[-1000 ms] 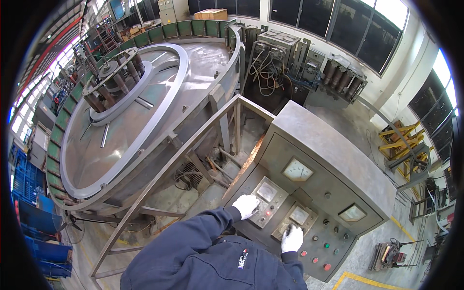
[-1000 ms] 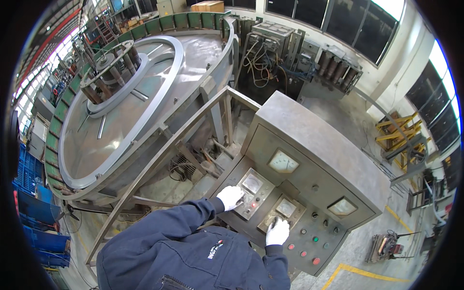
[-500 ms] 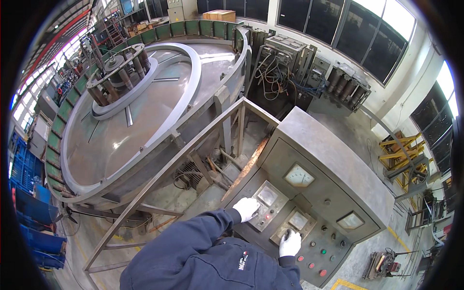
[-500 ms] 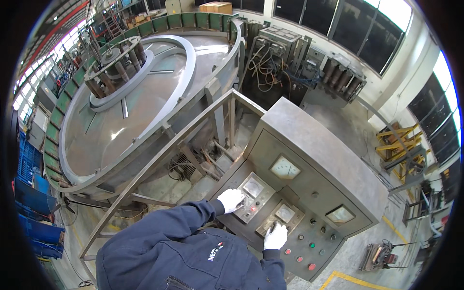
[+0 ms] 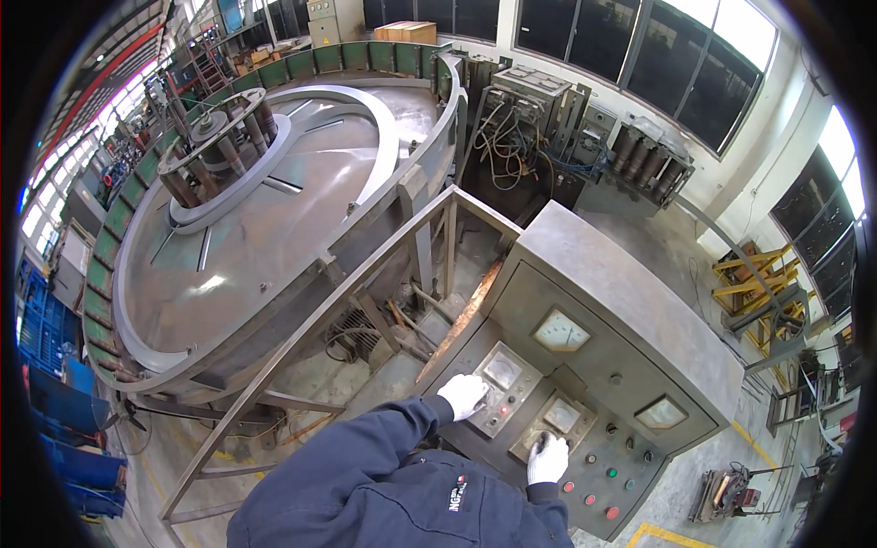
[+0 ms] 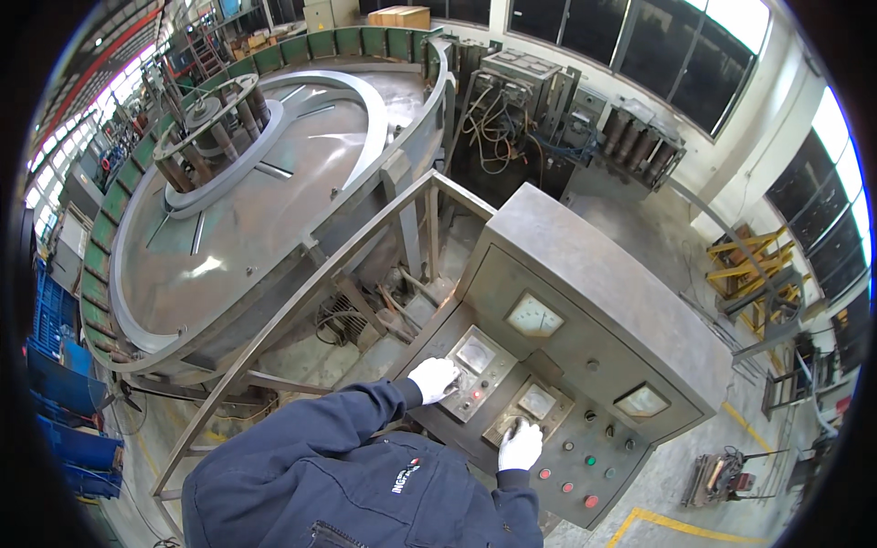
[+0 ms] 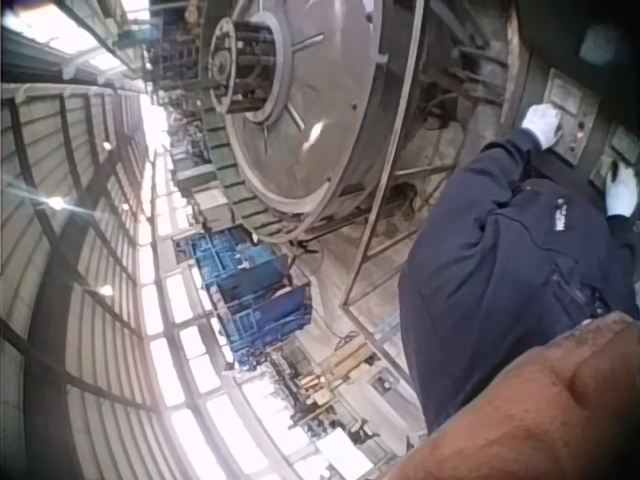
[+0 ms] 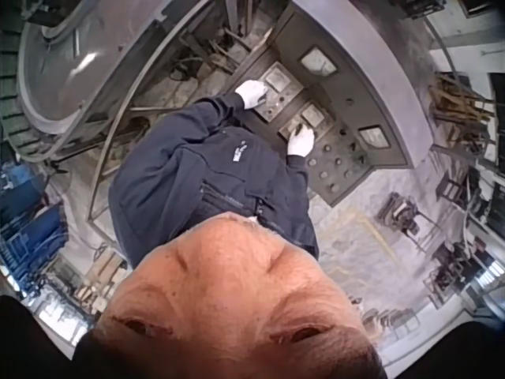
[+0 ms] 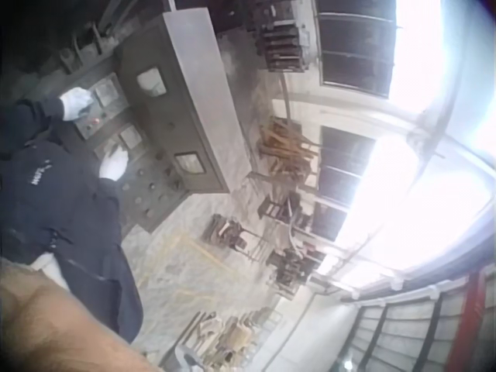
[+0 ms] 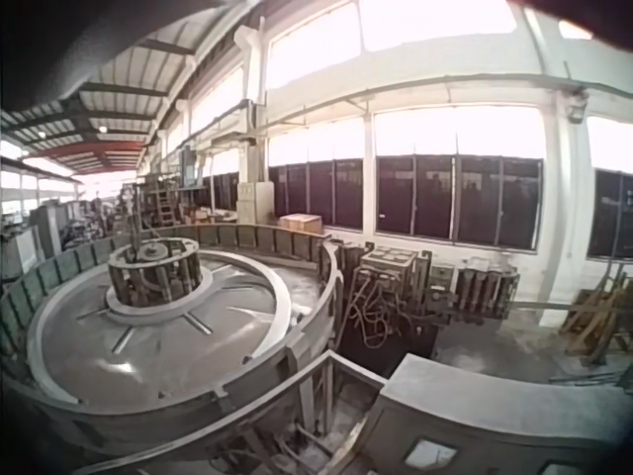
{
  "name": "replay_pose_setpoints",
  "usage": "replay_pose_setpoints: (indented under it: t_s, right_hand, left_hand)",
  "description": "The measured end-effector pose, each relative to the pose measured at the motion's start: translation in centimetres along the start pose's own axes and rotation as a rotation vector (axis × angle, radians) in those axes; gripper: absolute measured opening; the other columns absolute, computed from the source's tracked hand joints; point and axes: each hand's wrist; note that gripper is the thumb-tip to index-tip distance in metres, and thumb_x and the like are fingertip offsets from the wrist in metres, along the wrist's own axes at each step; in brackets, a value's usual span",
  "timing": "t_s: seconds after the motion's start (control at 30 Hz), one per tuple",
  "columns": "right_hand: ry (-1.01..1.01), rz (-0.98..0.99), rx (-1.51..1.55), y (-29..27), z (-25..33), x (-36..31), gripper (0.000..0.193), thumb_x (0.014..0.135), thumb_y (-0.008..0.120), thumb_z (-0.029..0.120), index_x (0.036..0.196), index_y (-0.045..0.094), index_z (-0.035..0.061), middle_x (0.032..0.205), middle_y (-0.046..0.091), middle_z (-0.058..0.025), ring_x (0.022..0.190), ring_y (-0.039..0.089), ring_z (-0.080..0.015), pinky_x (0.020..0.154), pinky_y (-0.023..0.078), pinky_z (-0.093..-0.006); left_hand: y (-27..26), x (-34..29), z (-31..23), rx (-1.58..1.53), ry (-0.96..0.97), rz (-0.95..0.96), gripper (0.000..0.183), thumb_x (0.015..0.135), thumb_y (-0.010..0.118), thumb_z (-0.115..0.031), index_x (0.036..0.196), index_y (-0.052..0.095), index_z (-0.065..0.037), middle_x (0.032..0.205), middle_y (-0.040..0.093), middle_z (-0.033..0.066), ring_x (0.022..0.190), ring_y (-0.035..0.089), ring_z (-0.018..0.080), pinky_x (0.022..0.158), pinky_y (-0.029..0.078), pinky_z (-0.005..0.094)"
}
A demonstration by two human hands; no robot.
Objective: Operating a machine control panel by pressing buttons and monitoring gauges.
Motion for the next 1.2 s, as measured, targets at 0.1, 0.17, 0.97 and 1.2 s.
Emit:
replay_pose_setpoints:
  t_s: [0.1, 0.17, 0.97, 1.2]
  right_hand:
    - [-0.005, 0.018, 0.003, 0.2, -0.2, 0.1, 0.027, 0.09, 0.078, 0.02, 0.116, 0.074, 0.0134, 0.106, 0.066, -0.0163, 0.101, 0.066, -0.038, 0.087, 0.055, -0.0512]
    - [-0.009, 0.018, 0.0, 0.1, -0.1, 0.2, 0.027, 0.09, 0.078, 0.02, 0.116, 0.074, 0.0136, 0.106, 0.065, -0.0164, 0.101, 0.066, -0.038, 0.086, 0.055, -0.0513]
    - [-0.007, 0.02, 0.004, 0.4, -0.4, 0.1, 0.028, 0.091, 0.078, 0.023, 0.117, 0.074, 0.0123, 0.107, 0.066, -0.0162, 0.102, 0.066, -0.0377, 0.087, 0.055, -0.0517]
    - [0.03, 0.027, 0.005, 1.1, -0.9, 0.0, 0.029, 0.093, 0.078, 0.029, 0.117, 0.074, 0.0128, 0.105, 0.068, -0.015, 0.099, 0.069, -0.0367, 0.085, 0.056, -0.0511]
  left_hand:
    - [-0.3, -0.1, 0.0, -0.005, 0.0, -0.016, 0.026, 0.095, 0.072, -0.032, 0.104, 0.07, -0.008, 0.097, 0.069, 0.0167, 0.095, 0.07, 0.0377, 0.085, 0.055, 0.0508]
    - [-0.1, -0.1, 0.1, -0.001, -0.012, -0.007, 0.025, 0.095, 0.071, -0.031, 0.104, 0.07, -0.008, 0.096, 0.069, 0.0171, 0.094, 0.07, 0.0381, 0.084, 0.055, 0.0509]
    - [-1.1, 0.0, -0.3, 0.008, -0.007, 0.044, 0.029, 0.095, 0.072, -0.031, 0.109, 0.07, -0.006, 0.102, 0.07, 0.0175, 0.1, 0.071, 0.037, 0.087, 0.056, 0.0501]
    - [-1.2, 0.1, -0.3, 0.017, -0.01, 0.052, 0.028, 0.096, 0.071, -0.03, 0.109, 0.07, -0.005, 0.102, 0.071, 0.0188, 0.1, 0.071, 0.0381, 0.086, 0.056, 0.0511]
Point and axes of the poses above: each hand's wrist, its own x-axis towards the middle knuckle, its own y-axis out of the palm, z = x × y
